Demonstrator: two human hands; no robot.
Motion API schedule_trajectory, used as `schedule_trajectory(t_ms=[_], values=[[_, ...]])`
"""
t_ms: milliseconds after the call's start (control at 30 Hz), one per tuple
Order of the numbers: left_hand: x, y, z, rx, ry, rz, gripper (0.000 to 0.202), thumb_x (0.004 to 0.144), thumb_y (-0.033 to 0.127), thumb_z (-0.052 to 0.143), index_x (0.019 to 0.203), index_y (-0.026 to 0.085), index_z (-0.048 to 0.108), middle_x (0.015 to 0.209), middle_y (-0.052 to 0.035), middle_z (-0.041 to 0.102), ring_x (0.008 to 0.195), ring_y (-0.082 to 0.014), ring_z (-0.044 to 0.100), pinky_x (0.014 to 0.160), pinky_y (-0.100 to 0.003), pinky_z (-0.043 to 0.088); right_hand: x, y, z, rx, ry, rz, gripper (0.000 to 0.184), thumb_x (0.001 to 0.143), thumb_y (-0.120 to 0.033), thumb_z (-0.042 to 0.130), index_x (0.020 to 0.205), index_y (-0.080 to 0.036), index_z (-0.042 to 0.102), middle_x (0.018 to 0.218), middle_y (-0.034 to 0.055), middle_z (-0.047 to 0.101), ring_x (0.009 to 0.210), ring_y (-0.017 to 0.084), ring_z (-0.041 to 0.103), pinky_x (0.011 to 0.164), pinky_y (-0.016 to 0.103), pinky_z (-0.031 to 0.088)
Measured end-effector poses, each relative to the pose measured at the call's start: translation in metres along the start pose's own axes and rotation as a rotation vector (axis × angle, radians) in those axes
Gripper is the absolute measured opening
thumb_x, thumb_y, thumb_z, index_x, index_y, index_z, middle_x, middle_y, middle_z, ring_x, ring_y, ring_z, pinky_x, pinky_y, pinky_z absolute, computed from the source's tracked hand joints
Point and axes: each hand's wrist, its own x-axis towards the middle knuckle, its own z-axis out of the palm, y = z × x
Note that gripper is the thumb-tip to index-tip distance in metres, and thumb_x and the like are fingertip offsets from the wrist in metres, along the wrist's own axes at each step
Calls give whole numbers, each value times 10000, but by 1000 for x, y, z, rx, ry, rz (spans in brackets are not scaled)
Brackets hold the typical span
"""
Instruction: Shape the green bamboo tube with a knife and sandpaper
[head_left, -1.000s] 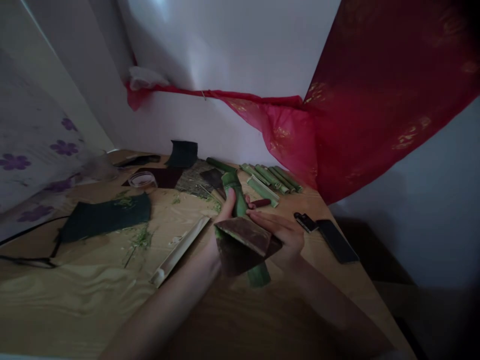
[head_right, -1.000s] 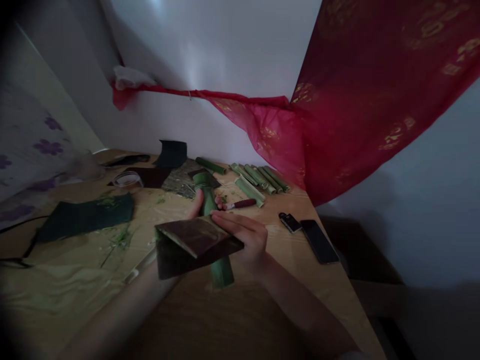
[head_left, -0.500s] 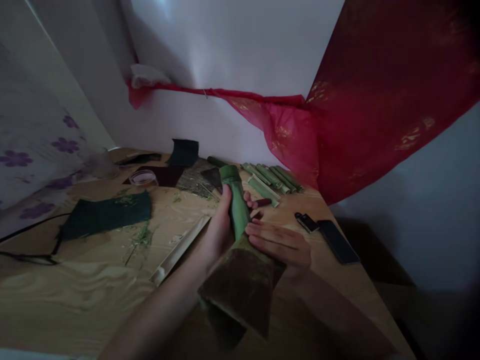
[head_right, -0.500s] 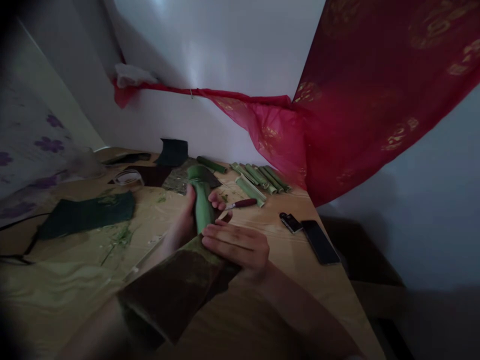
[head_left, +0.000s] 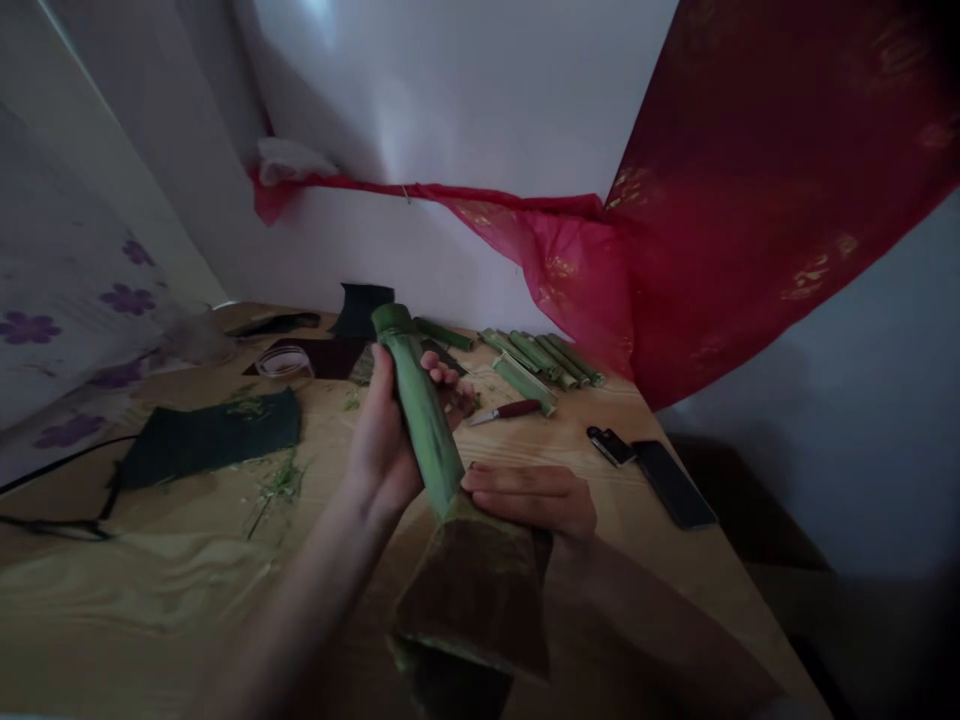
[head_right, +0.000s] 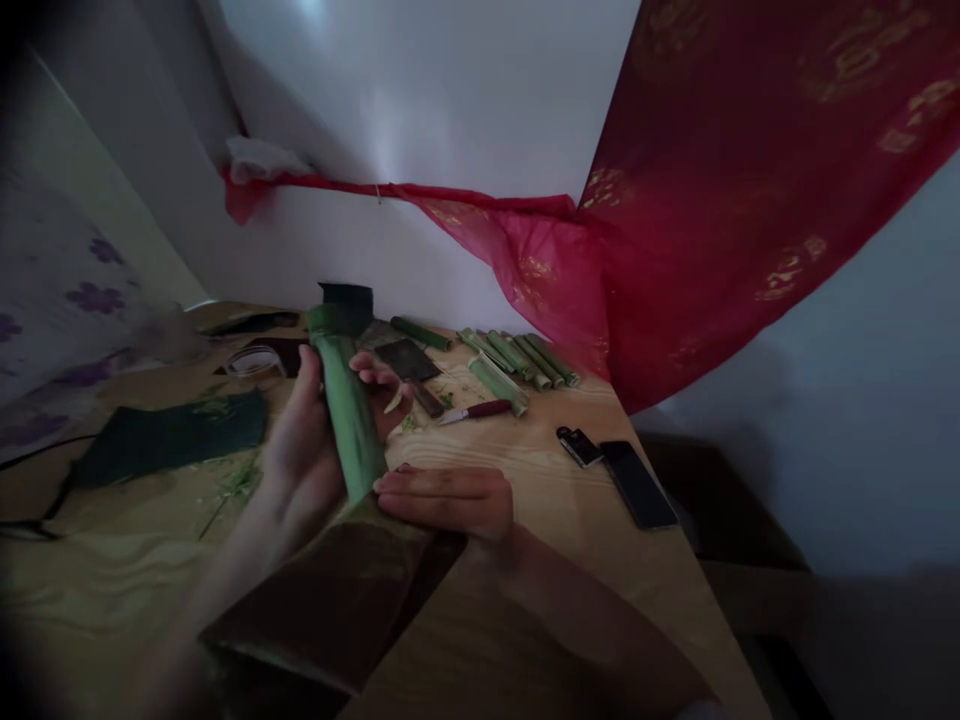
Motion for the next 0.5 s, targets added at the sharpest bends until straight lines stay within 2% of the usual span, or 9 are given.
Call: schedule_trajectory(t_ms=[133,333,433,500], values=[[-4,-13,1,79,-12,-63,514,986,551,401,761,137,605,737,-27,575,731,-124,611,885,-349,577,0,-4,-1,-103,-16,-40,372,1015,-225,486,1373,-224,585,1216,85,732,1130,196,702,1018,375,583],[-11,-15,6,187,-65,65,504,987,534,422,786,129,646,752,-19,570,760,-115,608,907,-324,561,-4,2,2,-231,5,-134,399,1017,-198,473,1409,-197,541,1173,99,749,1129,188,703,1011,375,590],[-12,-22,2,191,-91,-15,471,931,572,522,792,139,645,748,-12,571,775,-126,620,906,-322,554,-4,-2,-6,-343,-58,-192,444,1018,-163,453,1461,-183,472,1164,95,753,1168,192,682,1017,377,588],[-10,-34,-3,190,-111,-106,465,866,606,606,777,151,629,737,-5,572,751,-128,624,885,-307,553,-4,-4,-13,-402,-90,-206,468,1003,-134,476,1470,-172,459,1166,104,751,1195,208,666,1020,394,586]])
